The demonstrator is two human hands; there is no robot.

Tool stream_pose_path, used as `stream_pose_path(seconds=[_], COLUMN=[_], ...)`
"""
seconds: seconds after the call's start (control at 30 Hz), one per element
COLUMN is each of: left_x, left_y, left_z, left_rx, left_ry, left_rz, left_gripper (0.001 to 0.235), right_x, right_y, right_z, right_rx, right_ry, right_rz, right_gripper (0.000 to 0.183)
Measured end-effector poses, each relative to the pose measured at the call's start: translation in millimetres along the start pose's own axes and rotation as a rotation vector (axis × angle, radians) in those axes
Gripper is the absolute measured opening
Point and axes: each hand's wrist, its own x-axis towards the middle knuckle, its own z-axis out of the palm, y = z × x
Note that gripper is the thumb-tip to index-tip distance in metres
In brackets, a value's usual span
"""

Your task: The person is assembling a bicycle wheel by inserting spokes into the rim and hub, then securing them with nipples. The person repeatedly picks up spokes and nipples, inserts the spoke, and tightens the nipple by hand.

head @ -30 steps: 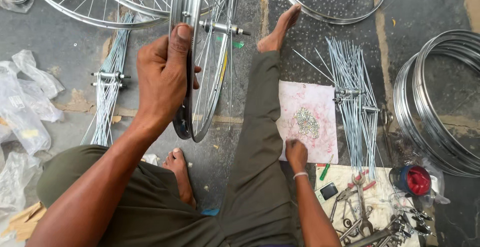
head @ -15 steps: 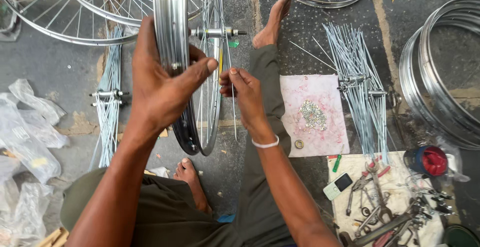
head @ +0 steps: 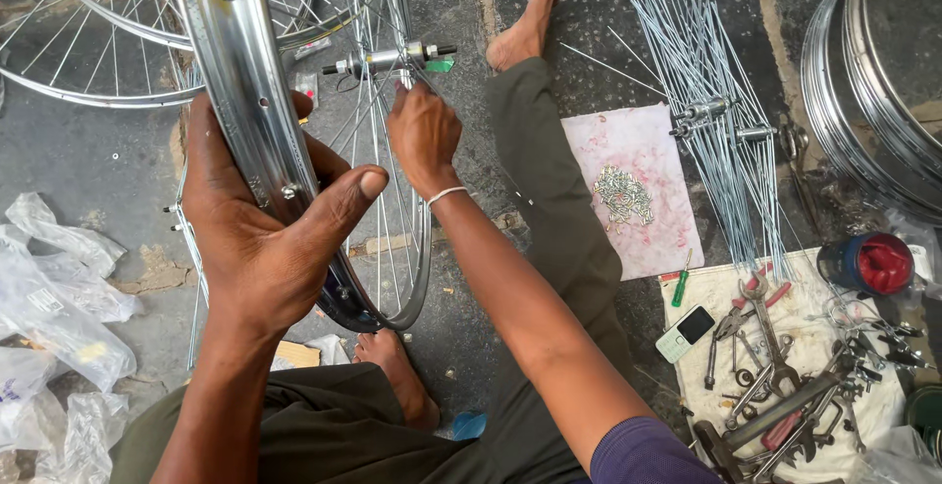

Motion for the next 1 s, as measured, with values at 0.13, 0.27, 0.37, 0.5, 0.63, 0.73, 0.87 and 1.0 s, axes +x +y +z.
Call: stream_pose_path(seconds=[0.13, 0.27, 0.37, 0.5, 0.63, 0.73, 0.87, 1.0], left_x=[2.4, 11.2, 12.7, 0.2, -14.9, -7.9, -19.6, -38.9], left_y=[2.6, 13.7, 16.1, 6.5, -1.7, 13.5, 32.9, 34.9], left_z=[-2.4, -4.2, -6.4, 2.3, 21.5, 22.3, 17.9, 4.5], left_rx=[-0.022, -0.008, -0.105, -0.258, -0.09, -0.027, 0.043, 0.116], left_ry=[0.013, -0.023, -0.1, -0.142, 0.018, 0.016, 0.029, -0.004], left_rz=[-0.005, -0.052, -0.19, -0.122, -0.005, 0.058, 0.152, 0.167], left_gripper=[0.06, 0.061, 0.067, 0.057, 0.061, 0.061, 0.06, 0.054], right_x=[-7.7, -53.4, -58.6, -46.5, -62.2, -56.6, -37.2, -61.3], right_y=[-4.7, -12.6, -21.0, -56.3, -26.6, 52.7, 226.5, 350.9], right_z=[-5.7, -69.2, -132.7, -171.0, -161.5, -137.9, -130.9, -155.0], right_rx=[0.03, 0.729, 1.485, 1.305, 0.947, 0.847, 0.347, -0.239], right_ry=[-0.037, -0.07, -0.404, -0.532, -0.354, -0.176, 0.019, 0.037], right_rz=[-0.091, 0.005, 0.165, -0.34, -0.207, -0.164, 0.135, 0.438], right_gripper=[0.025, 0.032, 0.039, 0.041, 0.049, 0.037, 0.029, 0.029])
